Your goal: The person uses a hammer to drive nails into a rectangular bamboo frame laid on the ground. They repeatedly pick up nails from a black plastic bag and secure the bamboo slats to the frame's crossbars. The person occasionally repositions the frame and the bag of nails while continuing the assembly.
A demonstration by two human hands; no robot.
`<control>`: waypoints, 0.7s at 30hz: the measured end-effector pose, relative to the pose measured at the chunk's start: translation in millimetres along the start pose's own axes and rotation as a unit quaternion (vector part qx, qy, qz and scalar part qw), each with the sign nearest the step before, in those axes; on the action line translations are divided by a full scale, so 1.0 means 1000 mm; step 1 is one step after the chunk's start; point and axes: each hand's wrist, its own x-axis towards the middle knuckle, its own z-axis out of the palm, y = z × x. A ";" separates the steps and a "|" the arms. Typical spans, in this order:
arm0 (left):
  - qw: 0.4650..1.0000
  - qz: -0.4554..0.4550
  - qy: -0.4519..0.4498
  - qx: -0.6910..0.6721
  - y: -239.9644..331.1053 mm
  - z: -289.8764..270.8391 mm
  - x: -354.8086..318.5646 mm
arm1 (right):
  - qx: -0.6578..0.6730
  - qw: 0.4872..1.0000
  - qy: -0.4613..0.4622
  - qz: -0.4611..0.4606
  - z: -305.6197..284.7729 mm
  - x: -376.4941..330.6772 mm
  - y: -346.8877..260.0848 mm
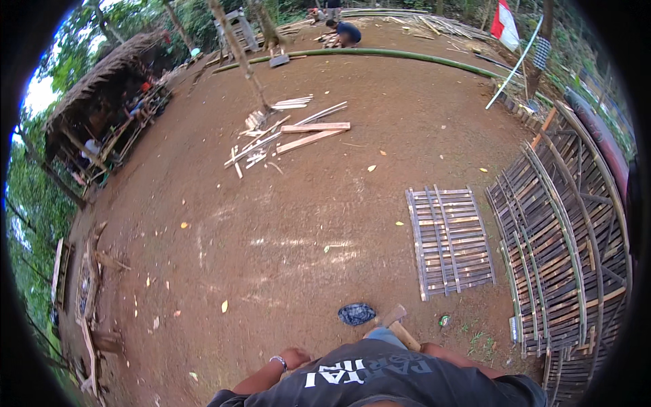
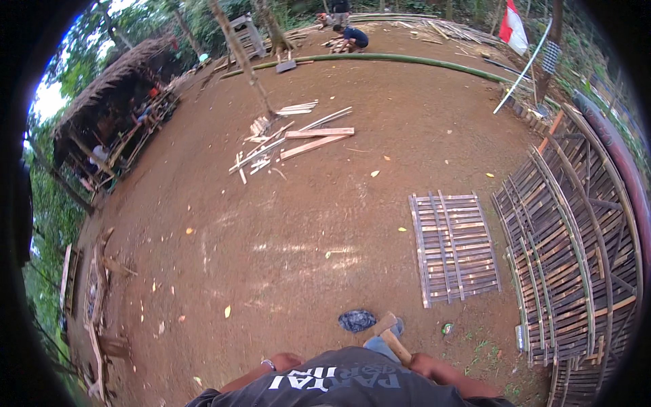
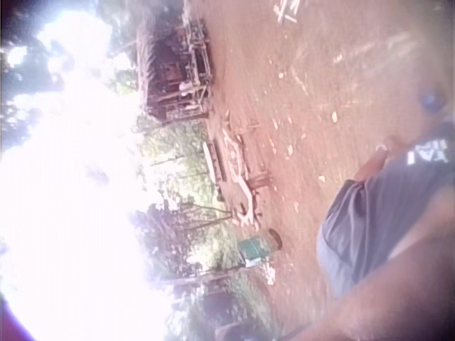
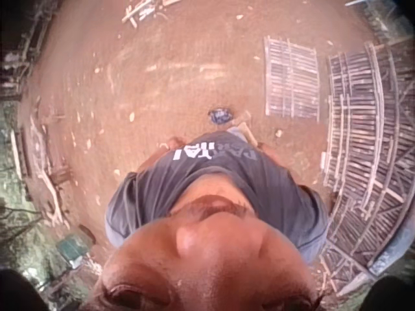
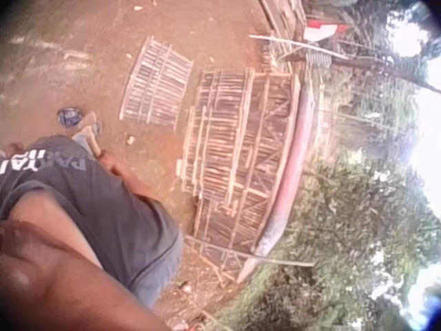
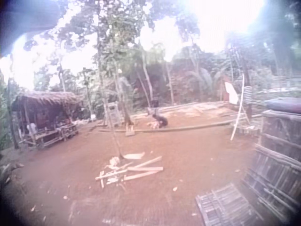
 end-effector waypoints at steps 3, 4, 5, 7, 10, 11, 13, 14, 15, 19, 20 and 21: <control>0.988 0.132 -0.060 -0.059 -0.008 0.004 0.020 | 0.048 0.999 -0.015 0.011 -0.013 0.010 0.010; 0.986 0.128 -0.053 -0.089 0.001 -0.002 0.025 | 0.082 0.996 -0.006 0.022 -0.023 0.004 0.003; 0.985 0.119 -0.039 -0.117 0.011 -0.012 0.032 | 0.096 0.995 -0.003 0.021 -0.028 0.011 0.013; 0.981 0.102 -0.008 -0.163 0.032 -0.030 0.042 | 0.104 0.995 0.000 0.008 -0.022 0.029 0.051; 0.963 0.089 0.033 -0.254 0.040 -0.059 0.055 | 0.110 0.993 0.005 0.052 -0.035 0.043 0.059; 0.938 0.096 0.013 -0.332 0.029 -0.067 0.068 | 0.109 0.992 0.010 0.066 -0.041 0.047 0.056; 0.938 0.079 -0.039 -0.334 0.080 -0.113 0.062 | 0.098 0.991 0.021 0.085 -0.049 0.051 0.055; 0.938 0.073 -0.067 -0.332 0.100 -0.135 0.066 | 0.111 0.989 0.029 0.092 -0.044 0.056 0.063; 0.929 0.084 -0.079 -0.351 0.100 -0.146 0.068 | 0.117 0.989 0.031 0.087 -0.042 0.070 0.066; 0.940 0.202 -0.107 -0.253 0.107 -0.218 0.122 | 0.180 0.974 0.069 0.116 0.011 0.147 0.126; 0.949 0.236 -0.089 -0.191 0.109 -0.242 0.136 | 0.178 0.971 0.074 0.144 -0.009 0.152 0.116; 0.952 0.248 -0.092 -0.155 0.110 -0.270 0.153 | 0.180 0.965 0.088 0.171 -0.035 0.155 0.095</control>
